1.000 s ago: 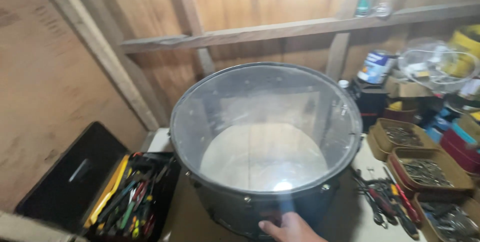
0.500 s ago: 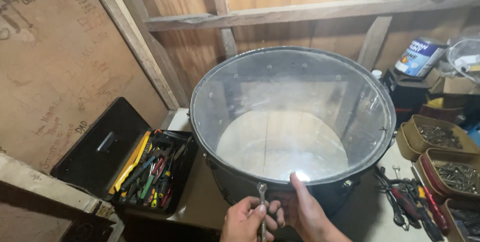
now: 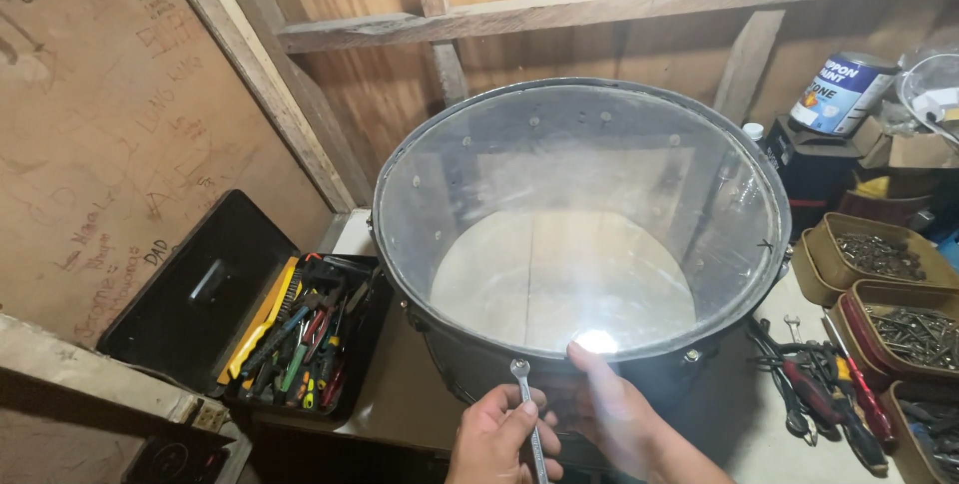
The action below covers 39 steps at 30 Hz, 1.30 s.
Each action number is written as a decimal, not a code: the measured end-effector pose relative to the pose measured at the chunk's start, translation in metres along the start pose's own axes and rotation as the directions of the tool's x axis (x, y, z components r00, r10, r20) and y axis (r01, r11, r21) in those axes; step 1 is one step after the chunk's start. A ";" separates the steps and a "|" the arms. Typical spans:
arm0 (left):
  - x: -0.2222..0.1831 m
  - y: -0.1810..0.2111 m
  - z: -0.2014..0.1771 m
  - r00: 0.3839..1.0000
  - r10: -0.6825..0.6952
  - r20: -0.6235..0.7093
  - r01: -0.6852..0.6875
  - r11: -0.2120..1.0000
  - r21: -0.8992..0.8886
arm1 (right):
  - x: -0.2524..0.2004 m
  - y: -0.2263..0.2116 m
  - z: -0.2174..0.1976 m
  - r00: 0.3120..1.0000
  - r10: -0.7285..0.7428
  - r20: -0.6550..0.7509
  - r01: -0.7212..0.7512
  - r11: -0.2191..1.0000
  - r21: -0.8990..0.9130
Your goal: Repairing a drum by adjusting the tension rods with a wrench
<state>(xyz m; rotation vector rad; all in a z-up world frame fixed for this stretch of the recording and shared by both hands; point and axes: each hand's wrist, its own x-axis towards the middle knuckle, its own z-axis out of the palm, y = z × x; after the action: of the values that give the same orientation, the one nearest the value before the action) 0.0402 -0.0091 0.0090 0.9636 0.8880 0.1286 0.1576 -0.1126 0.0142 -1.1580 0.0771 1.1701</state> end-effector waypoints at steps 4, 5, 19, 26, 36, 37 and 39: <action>0.005 -0.008 -0.005 1.000 0.011 0.024 -0.009 0.997 -0.082 | -0.006 -0.005 0.002 1.000 0.010 -0.017 -0.011 0.999 -0.038; 0.003 -0.007 -0.004 0.999 0.021 0.024 -0.019 0.998 -0.057 | -0.010 -0.007 0.006 0.999 0.011 -0.036 -0.012 0.999 -0.041; 0.003 0.093 0.027 0.711 0.655 0.256 -0.628 0.427 0.651 | 0.016 0.000 -0.031 0.983 0.164 0.085 -0.142 0.965 -0.221; 0.159 0.134 0.024 0.402 0.815 0.418 -0.539 -0.158 0.827 | -0.027 -0.095 -0.008 0.956 -0.235 0.177 0.223 0.186 -0.957; 0.151 0.129 0.022 0.235 0.889 0.393 -0.535 -0.220 0.816 | 0.074 -0.136 -0.101 0.548 -0.798 0.252 -0.062 -0.339 -0.939; 0.147 0.129 0.021 0.244 0.893 0.377 -0.525 -0.205 0.826 | 0.073 -0.136 -0.096 0.559 -0.786 0.264 -0.051 -0.350 -0.935; 0.141 0.129 0.024 0.169 0.898 0.406 -0.540 -0.260 0.800 | 0.069 -0.135 -0.092 0.625 -0.765 0.158 -0.118 -0.292 -0.949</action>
<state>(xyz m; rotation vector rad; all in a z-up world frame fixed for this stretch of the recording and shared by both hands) 0.1847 0.1167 0.0279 2.6153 0.3921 1.1643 0.3342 -0.1243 0.0205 -2.7271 -0.9558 -0.2151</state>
